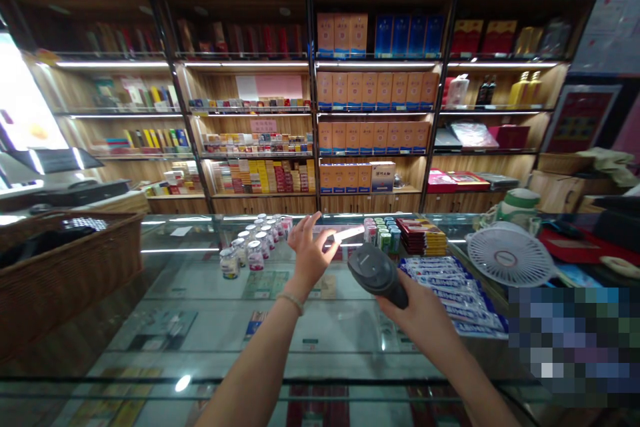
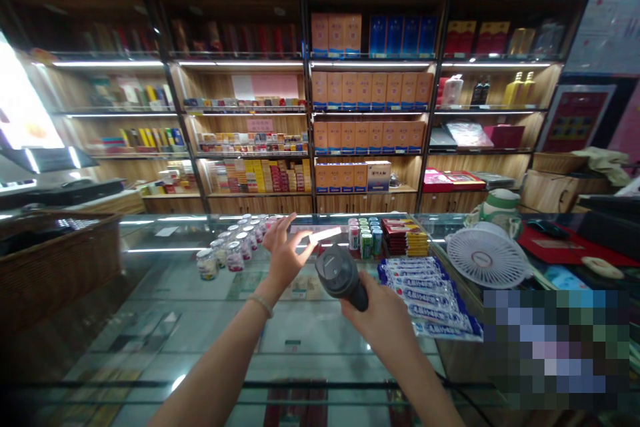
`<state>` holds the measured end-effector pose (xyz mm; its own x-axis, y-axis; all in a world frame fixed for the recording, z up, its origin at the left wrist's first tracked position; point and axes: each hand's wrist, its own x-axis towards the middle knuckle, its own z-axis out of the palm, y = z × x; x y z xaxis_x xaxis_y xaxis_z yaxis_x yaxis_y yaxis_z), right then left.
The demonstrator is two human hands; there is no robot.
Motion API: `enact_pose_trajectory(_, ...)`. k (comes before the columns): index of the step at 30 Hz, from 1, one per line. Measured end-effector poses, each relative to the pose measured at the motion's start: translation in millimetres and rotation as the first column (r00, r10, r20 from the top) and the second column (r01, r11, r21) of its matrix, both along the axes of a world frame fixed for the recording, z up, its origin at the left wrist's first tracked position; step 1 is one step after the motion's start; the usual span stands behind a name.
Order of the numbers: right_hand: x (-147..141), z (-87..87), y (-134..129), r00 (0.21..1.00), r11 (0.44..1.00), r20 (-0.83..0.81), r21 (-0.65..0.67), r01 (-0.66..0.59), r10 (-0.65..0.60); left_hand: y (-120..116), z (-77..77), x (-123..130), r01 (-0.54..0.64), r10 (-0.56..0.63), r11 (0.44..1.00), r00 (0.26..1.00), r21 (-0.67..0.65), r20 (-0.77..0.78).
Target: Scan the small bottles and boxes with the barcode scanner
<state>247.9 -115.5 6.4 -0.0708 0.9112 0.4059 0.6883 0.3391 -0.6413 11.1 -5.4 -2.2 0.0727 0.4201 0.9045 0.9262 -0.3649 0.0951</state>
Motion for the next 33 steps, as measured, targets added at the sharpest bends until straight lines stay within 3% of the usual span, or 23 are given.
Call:
enact_pose_trajectory(9, 1.0, -1.9, 6.6, 0.960, 0.985, 0.257, 0.154, 0.074, -0.112, -1.1, 1.7, -1.5, 0.019, -0.018, 0.999, 1.000, -0.037, 0.025)
enact_pose_trajectory(13, 0.3, -19.1, 17.7, 0.918, 0.968, 0.377, 0.251, 0.028, -0.124, -1.3, 1.9, -2.0, 0.028, -0.027, 0.999, 0.999, -0.029, 0.021)
enact_pose_trajectory(17, -4.1, -37.2, 27.9, 0.842, 0.933, 0.485, 0.356, 0.057, -0.237, -2.0, 2.7, -1.6, 0.027, -0.027, 0.999, 0.999, -0.031, 0.023)
enact_pose_trajectory(22, -11.0, -42.2, 32.0, 0.786, 0.944, 0.561, 0.320, 0.084, -0.260, -2.8, 3.9, 0.0, 0.019, -0.018, 0.999, 0.999, -0.025, 0.030)
enact_pose_trajectory(33, -16.0, -46.1, 34.7, 0.781, 0.966, 0.593, 0.254, 0.046, -0.194, -2.7, 3.4, -0.3, 0.024, -0.023, 0.999, 0.999, -0.046, 0.026)
